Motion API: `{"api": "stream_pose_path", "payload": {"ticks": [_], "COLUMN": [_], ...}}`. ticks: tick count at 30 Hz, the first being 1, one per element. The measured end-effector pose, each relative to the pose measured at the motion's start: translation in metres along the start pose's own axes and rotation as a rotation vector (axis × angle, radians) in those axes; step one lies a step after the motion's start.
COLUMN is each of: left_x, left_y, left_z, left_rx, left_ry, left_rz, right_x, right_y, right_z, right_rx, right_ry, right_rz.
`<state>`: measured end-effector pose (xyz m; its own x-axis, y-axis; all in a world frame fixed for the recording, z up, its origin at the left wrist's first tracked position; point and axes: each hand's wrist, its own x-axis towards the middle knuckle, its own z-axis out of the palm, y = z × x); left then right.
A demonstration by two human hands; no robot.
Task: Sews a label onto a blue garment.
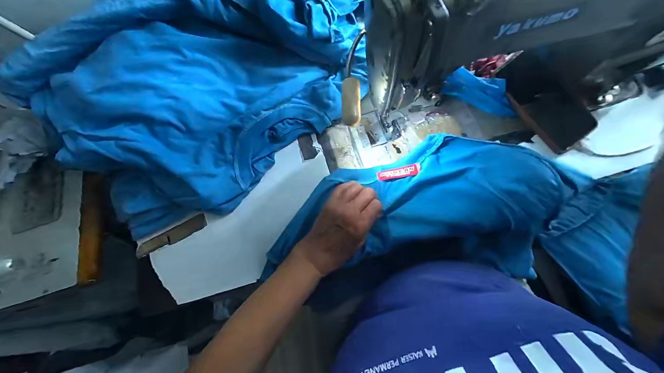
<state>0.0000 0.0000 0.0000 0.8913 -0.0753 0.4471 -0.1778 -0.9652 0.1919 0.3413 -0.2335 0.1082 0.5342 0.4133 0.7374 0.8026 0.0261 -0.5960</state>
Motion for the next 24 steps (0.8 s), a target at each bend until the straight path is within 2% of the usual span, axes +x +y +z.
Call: {"api": "stream_pose_path", "payload": {"ticks": [3, 5, 7, 11, 15, 17, 20, 24], "left_x": [-0.009, -0.012, -0.018, -0.028, -0.025, -0.023, -0.015, -0.003], "left_y": [0.014, 0.022, 0.025, 0.015, -0.008, -0.023, -0.038, -0.033], "left_z": [-0.009, -0.009, -0.003, 0.0, -0.009, -0.01, -0.011, -0.01], "left_rx": [-0.007, 0.008, 0.05, 0.071, 0.029, 0.025, 0.018, 0.065], "left_ry": [-0.033, -0.049, -0.089, -0.165, -0.228, -0.219, -0.207, -0.215], "left_rz": [-0.172, -0.335, -0.417, -0.41, -0.362, -0.331, -0.3, -0.329], "right_x": [-0.068, -0.085, -0.087, -0.088, -0.093, -0.095, -0.093, -0.094], "right_y": [-0.061, -0.06, -0.044, -0.021, -0.012, -0.009, -0.009, -0.01], "right_z": [0.079, 0.12, 0.149, 0.174, 0.179, 0.181, 0.182, 0.184], "right_rx": [0.165, 0.15, 0.079, 0.012, 0.06, 0.04, -0.004, -0.033], "right_ry": [-0.465, -0.673, -0.738, -0.75, -0.625, -0.558, -0.547, -0.547], "right_rz": [-0.01, -0.018, -0.054, -0.05, -0.05, -0.064, -0.031, -0.021]}}
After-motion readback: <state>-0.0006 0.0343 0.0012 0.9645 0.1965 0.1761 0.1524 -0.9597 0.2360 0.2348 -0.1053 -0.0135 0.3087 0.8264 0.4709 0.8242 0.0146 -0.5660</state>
